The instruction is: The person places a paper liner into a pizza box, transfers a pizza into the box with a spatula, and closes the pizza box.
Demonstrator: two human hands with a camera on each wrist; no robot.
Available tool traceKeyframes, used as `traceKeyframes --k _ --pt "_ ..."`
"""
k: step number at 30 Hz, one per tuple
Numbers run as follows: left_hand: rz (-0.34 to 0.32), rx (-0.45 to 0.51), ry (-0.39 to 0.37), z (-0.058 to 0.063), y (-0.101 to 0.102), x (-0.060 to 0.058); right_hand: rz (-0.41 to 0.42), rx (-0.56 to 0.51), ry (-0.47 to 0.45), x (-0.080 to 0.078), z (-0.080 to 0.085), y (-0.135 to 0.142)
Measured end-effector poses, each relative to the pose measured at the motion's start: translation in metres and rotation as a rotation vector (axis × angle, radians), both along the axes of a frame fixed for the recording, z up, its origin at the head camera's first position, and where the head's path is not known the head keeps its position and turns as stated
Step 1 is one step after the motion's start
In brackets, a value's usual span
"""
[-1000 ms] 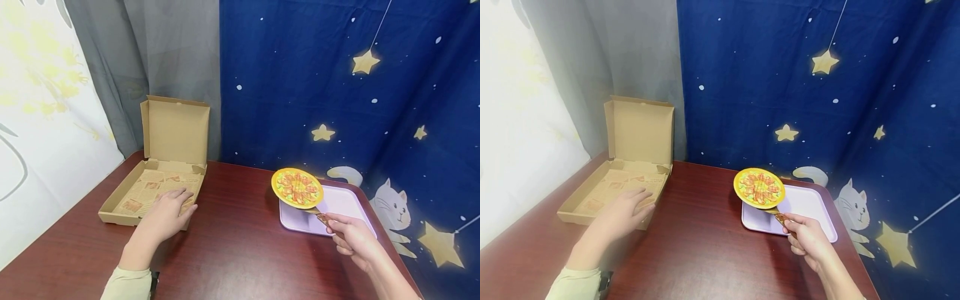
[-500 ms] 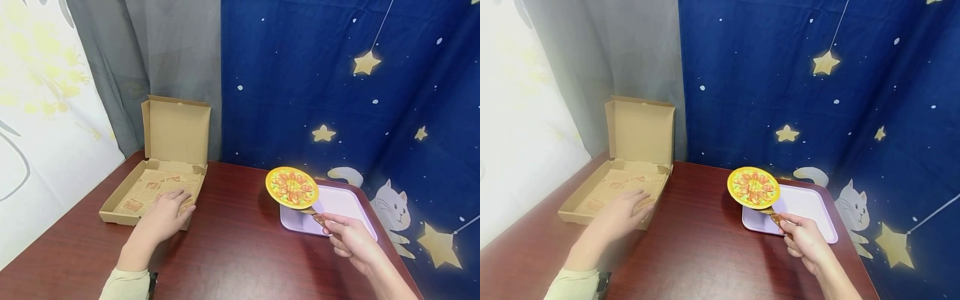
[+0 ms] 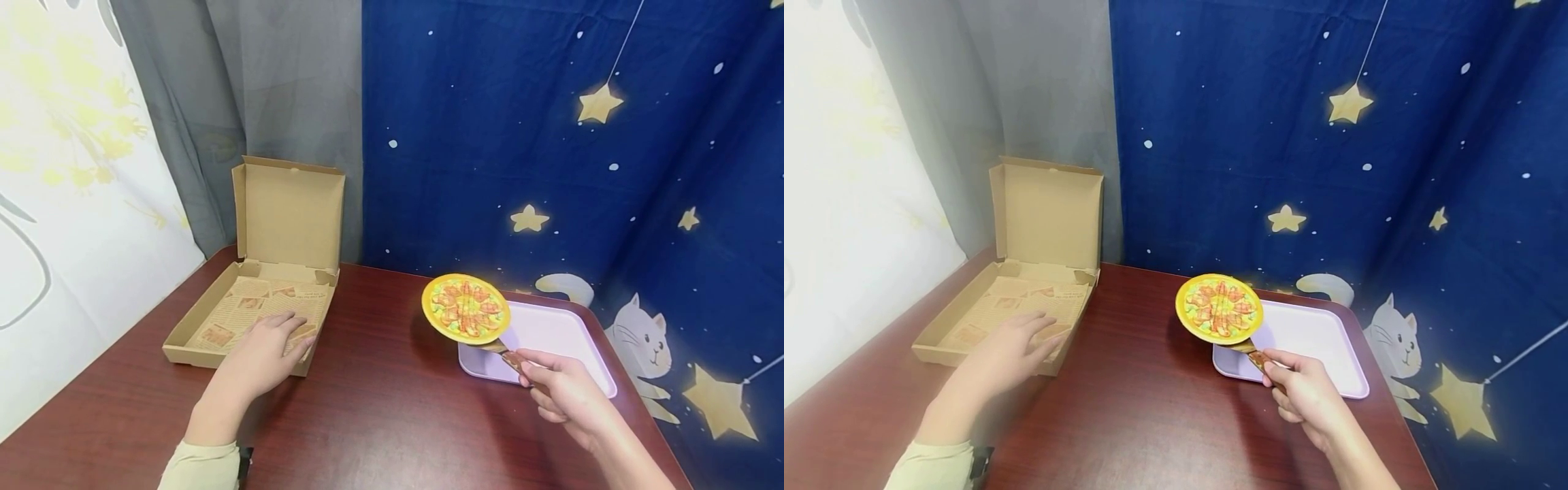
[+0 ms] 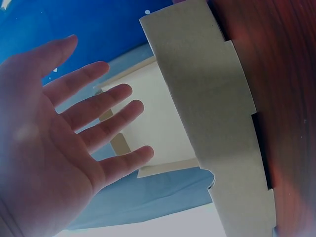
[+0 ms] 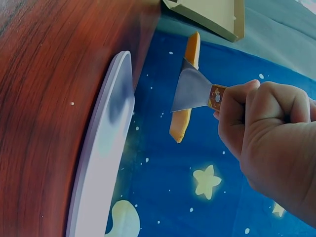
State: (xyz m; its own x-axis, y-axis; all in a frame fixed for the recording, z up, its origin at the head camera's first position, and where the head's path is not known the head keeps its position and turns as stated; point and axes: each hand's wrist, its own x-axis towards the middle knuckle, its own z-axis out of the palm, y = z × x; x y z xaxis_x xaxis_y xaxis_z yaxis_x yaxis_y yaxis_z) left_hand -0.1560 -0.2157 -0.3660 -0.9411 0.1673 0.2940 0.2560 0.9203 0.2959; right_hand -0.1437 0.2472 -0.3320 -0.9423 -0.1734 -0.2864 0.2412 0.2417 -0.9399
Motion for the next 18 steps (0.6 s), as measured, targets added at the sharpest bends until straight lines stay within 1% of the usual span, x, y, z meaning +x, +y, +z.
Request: traceKeyframes --k 4,9,18 --pt "0.007 0.005 -0.001 -0.003 -0.002 -0.001 -0.005 0.005 -0.012 0.001 -0.001 -0.005" --pt "0.013 -0.006 -0.004 -0.007 -0.006 -0.003 0.009 -0.001 -0.013 0.001 -0.001 -0.013" --pt "0.024 -0.017 -0.003 -0.006 -0.011 -0.002 0.054 -0.025 -0.008 0.001 0.001 -0.028"
